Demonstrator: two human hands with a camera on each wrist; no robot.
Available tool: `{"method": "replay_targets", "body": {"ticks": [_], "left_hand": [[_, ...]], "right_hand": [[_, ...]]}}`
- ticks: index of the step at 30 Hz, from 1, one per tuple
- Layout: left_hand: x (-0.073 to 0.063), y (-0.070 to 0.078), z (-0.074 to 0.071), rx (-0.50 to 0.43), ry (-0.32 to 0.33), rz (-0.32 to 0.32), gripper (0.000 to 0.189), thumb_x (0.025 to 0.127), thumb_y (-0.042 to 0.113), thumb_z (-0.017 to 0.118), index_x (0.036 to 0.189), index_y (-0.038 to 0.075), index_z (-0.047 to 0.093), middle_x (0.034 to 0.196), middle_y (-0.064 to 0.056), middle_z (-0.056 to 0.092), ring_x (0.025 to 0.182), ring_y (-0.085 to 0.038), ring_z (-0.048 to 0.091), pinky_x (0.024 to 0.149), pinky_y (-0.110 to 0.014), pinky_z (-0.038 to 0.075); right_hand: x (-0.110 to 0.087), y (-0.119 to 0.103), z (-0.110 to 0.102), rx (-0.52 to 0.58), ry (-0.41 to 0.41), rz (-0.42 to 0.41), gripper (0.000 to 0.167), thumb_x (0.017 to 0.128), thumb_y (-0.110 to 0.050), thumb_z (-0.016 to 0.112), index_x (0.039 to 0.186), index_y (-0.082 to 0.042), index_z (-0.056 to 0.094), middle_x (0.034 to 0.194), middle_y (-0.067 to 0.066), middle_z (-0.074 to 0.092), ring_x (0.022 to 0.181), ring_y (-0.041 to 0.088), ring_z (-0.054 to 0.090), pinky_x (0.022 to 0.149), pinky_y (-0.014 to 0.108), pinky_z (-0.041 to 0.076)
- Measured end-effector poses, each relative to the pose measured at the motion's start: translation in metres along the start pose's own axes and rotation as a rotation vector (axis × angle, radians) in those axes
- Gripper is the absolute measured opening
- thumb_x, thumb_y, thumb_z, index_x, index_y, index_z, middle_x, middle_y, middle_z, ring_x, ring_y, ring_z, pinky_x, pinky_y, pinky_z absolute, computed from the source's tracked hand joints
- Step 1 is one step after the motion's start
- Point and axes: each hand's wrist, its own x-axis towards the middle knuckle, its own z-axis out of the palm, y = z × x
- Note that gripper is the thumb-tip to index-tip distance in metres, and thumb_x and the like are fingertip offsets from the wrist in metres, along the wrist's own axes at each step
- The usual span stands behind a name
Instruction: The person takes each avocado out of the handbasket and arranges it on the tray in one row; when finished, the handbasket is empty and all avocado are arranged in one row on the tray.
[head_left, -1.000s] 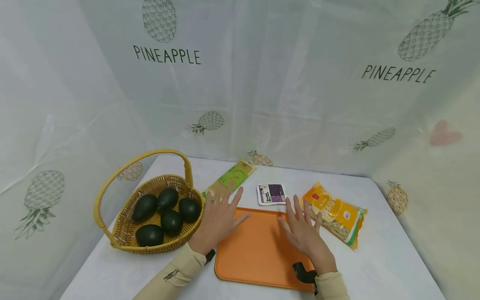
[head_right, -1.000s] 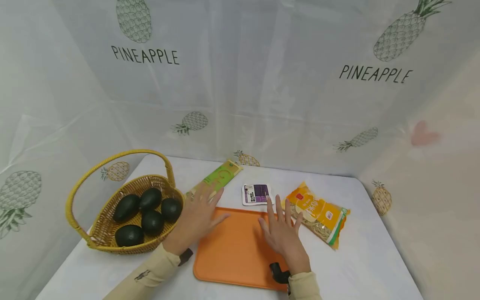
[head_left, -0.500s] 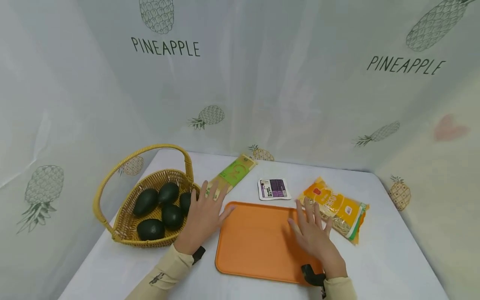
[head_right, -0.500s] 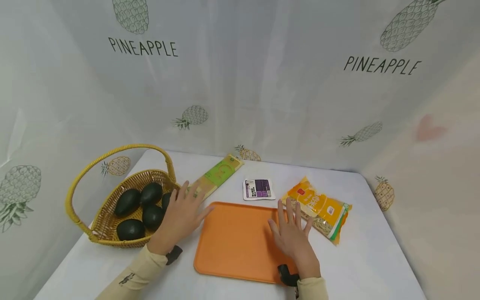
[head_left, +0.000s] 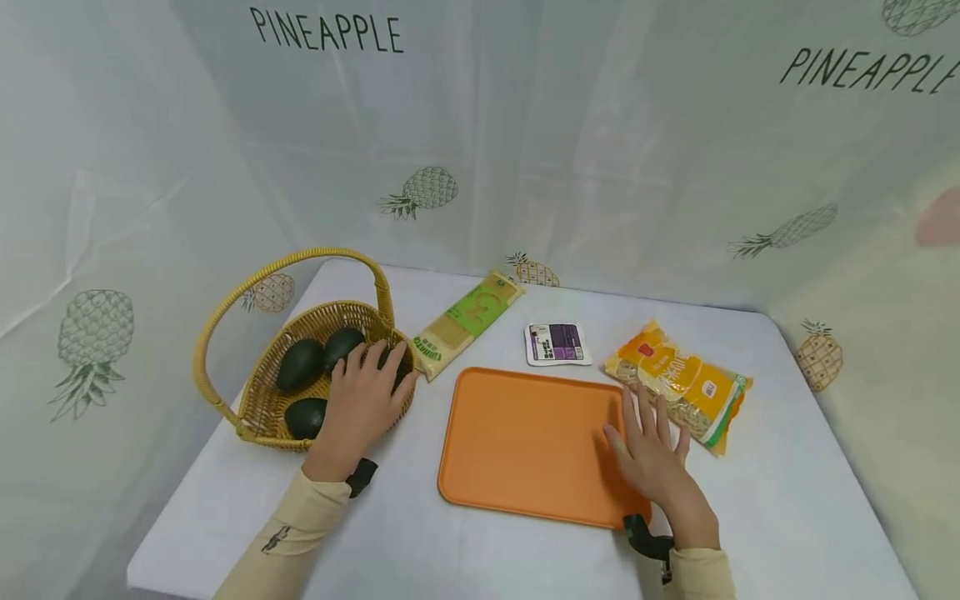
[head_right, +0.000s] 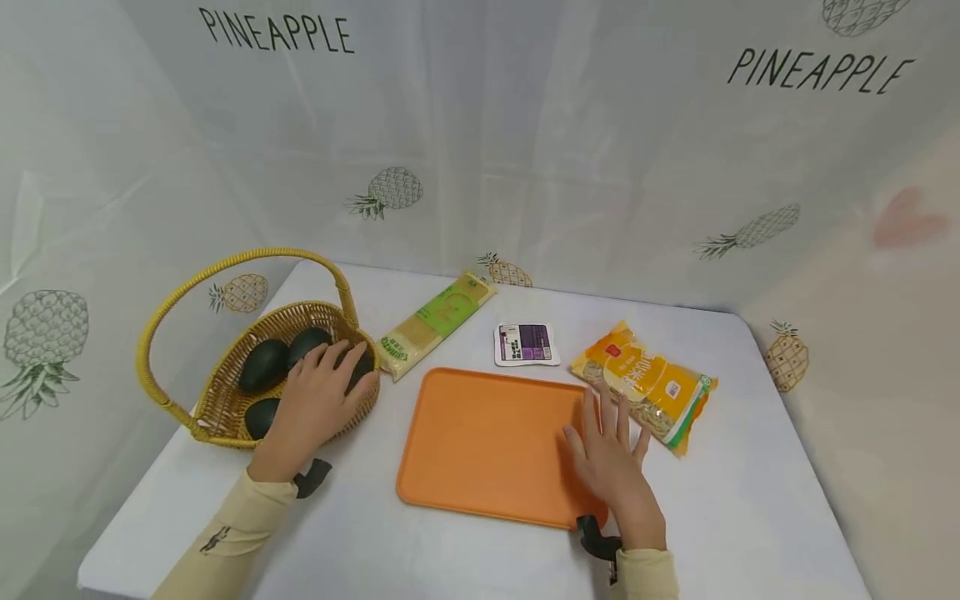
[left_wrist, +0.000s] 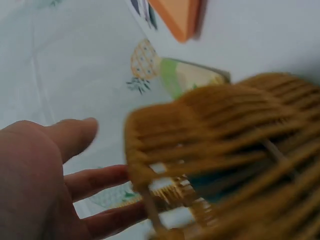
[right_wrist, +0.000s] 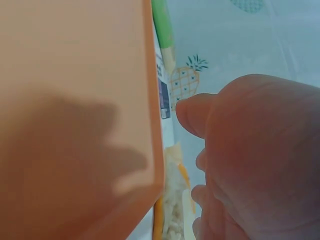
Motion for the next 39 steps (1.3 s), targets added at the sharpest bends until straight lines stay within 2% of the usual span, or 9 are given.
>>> {"method": "replay_targets", "body": {"ticks": [7,11,14,21,26,29,32,35,39], "left_hand": [[-0.015,-0.018,0.002,0.039,0.058,0.084,0.041,0.092,0.019,0.086,0.130,0.006,0.074,0.126,-0.028,0.071,0.111,-0.052,0.067,0.079,-0.063,0.062],[-0.020,-0.025,0.002,0.031,0.025,0.089,0.046,0.089,0.019,0.089,0.131,0.009,0.074,0.122,-0.026,0.072,0.105,-0.050,0.068,0.073,-0.059,0.063],[-0.022,-0.028,-0.001,0.030,-0.015,0.074,0.052,0.088,0.019,0.090,0.136,0.011,0.072,0.121,-0.026,0.071,0.103,-0.049,0.067,0.072,-0.058,0.063],[-0.021,-0.035,0.000,0.045,-0.054,0.066,0.061,0.086,0.021,0.092,0.142,0.014,0.068,0.122,-0.025,0.071,0.104,-0.049,0.067,0.069,-0.059,0.061],[-0.019,-0.037,0.003,0.036,-0.056,0.070,0.068,0.085,0.024,0.092,0.147,0.015,0.065,0.133,-0.027,0.068,0.108,-0.050,0.067,0.074,-0.062,0.061],[-0.017,-0.037,0.004,-0.022,-0.106,0.069,0.070,0.087,0.021,0.090,0.151,0.017,0.062,0.148,-0.027,0.060,0.118,-0.052,0.065,0.089,-0.071,0.058],[-0.015,-0.037,0.007,-0.089,-0.178,0.066,0.068,0.090,0.018,0.087,0.153,0.018,0.060,0.158,-0.027,0.052,0.129,-0.055,0.061,0.103,-0.079,0.048],[-0.013,-0.038,0.010,-0.120,-0.203,0.066,0.063,0.092,0.016,0.086,0.150,0.015,0.063,0.158,-0.028,0.052,0.129,-0.058,0.062,0.108,-0.080,0.045],[-0.011,-0.038,0.013,-0.112,-0.173,0.063,0.056,0.093,0.021,0.085,0.146,0.014,0.065,0.155,-0.029,0.055,0.121,-0.056,0.067,0.107,-0.079,0.046]], "right_hand": [[-0.004,0.011,0.006,0.017,0.028,-0.010,0.082,0.113,-0.045,0.047,0.171,-0.003,0.007,0.179,0.025,-0.008,0.163,0.054,-0.018,0.116,0.085,-0.020],[-0.007,0.019,0.011,0.033,0.055,-0.028,0.085,0.111,-0.048,0.048,0.172,-0.006,0.006,0.180,0.022,-0.009,0.164,0.050,-0.019,0.117,0.085,-0.020],[-0.009,0.023,0.014,0.052,0.044,-0.020,0.087,0.111,-0.049,0.049,0.172,-0.007,0.004,0.180,0.020,-0.010,0.164,0.047,-0.022,0.117,0.086,-0.017],[-0.009,0.032,0.019,0.055,0.028,-0.003,0.089,0.112,-0.053,0.045,0.170,0.002,0.006,0.179,0.026,-0.008,0.164,0.046,-0.023,0.116,0.088,-0.012],[-0.008,0.038,0.022,0.054,0.002,0.022,0.091,0.111,-0.058,0.041,0.170,0.003,0.008,0.178,0.028,-0.005,0.164,0.046,-0.023,0.117,0.087,-0.011],[-0.008,0.040,0.022,0.057,-0.018,0.042,0.089,0.111,-0.056,0.041,0.170,0.002,0.009,0.178,0.028,-0.005,0.164,0.047,-0.022,0.117,0.087,-0.011],[-0.009,0.039,0.021,0.068,-0.038,0.061,0.085,0.112,-0.049,0.045,0.170,0.001,0.010,0.178,0.028,-0.006,0.163,0.049,-0.021,0.118,0.086,-0.011],[-0.010,0.036,0.019,0.058,-0.055,0.094,0.081,0.112,-0.041,0.047,0.170,0.001,0.011,0.178,0.029,-0.004,0.163,0.051,-0.018,0.119,0.086,-0.010],[-0.010,0.030,0.015,0.034,-0.095,0.140,0.077,0.112,-0.033,0.044,0.171,0.000,0.007,0.177,0.030,-0.005,0.162,0.054,-0.016,0.121,0.083,-0.011]]}}
